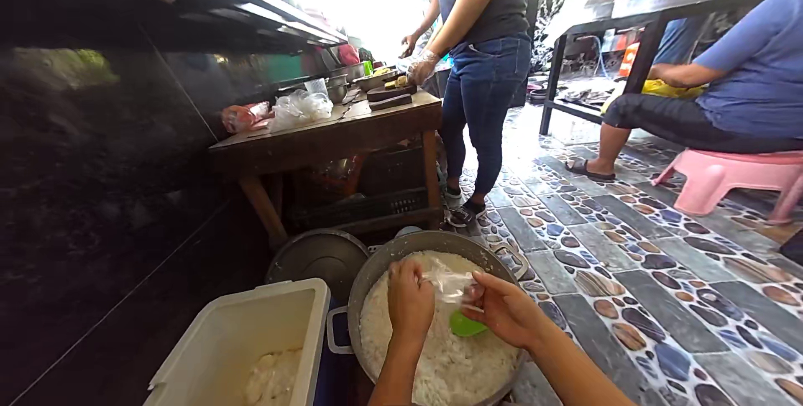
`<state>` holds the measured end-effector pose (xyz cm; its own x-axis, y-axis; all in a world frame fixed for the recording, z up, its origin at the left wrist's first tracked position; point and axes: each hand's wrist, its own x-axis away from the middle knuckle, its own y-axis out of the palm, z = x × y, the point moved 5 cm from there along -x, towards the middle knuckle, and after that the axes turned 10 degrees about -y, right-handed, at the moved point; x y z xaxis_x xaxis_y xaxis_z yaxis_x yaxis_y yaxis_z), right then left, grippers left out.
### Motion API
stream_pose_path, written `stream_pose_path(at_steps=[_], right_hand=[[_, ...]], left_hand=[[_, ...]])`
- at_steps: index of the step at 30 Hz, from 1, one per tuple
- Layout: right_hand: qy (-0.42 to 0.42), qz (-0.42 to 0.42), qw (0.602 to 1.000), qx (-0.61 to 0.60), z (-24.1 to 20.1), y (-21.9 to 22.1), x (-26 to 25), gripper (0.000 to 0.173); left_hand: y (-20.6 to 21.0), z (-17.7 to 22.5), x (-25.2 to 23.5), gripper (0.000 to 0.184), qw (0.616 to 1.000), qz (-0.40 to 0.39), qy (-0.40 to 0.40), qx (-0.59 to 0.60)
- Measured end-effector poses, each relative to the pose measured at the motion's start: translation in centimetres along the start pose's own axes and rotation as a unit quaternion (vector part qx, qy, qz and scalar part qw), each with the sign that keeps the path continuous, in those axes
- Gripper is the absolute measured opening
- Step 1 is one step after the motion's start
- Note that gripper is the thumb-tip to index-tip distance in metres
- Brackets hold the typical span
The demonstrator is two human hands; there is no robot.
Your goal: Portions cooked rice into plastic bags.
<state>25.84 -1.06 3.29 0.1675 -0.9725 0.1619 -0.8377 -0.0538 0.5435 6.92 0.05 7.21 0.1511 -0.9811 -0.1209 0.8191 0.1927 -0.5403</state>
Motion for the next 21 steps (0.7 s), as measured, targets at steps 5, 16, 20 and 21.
stream_pose_path(at_steps=[5,16,20,21], right_hand=[[-0.129,0.032,0.991,0.028,-2.3,-0.6,-1.3,0.008],[0.197,-0.087,0.508,0.834,10.2,-9.7,-6.5,0.063],[0.115,-0.121,0.506,0.846,8.4,-7.0,-9.6,0.034],[0.084,-0.127,0.493,0.856,8.0,-6.3,-10.9,0.036]], left_hand=[[1.5,4.8,3.6,0.022,0.969,-0.11,0.139,-0.172],[-8.5,-7.1,0.3,0.034,0.985,0.13,-0.071,0.085],[-11.8,-8.2,0.5,0.017,0.963,0.18,-0.04,0.197],[-12.4,-8.2,0.6,0.012,0.954,0.199,-0.045,0.219]])
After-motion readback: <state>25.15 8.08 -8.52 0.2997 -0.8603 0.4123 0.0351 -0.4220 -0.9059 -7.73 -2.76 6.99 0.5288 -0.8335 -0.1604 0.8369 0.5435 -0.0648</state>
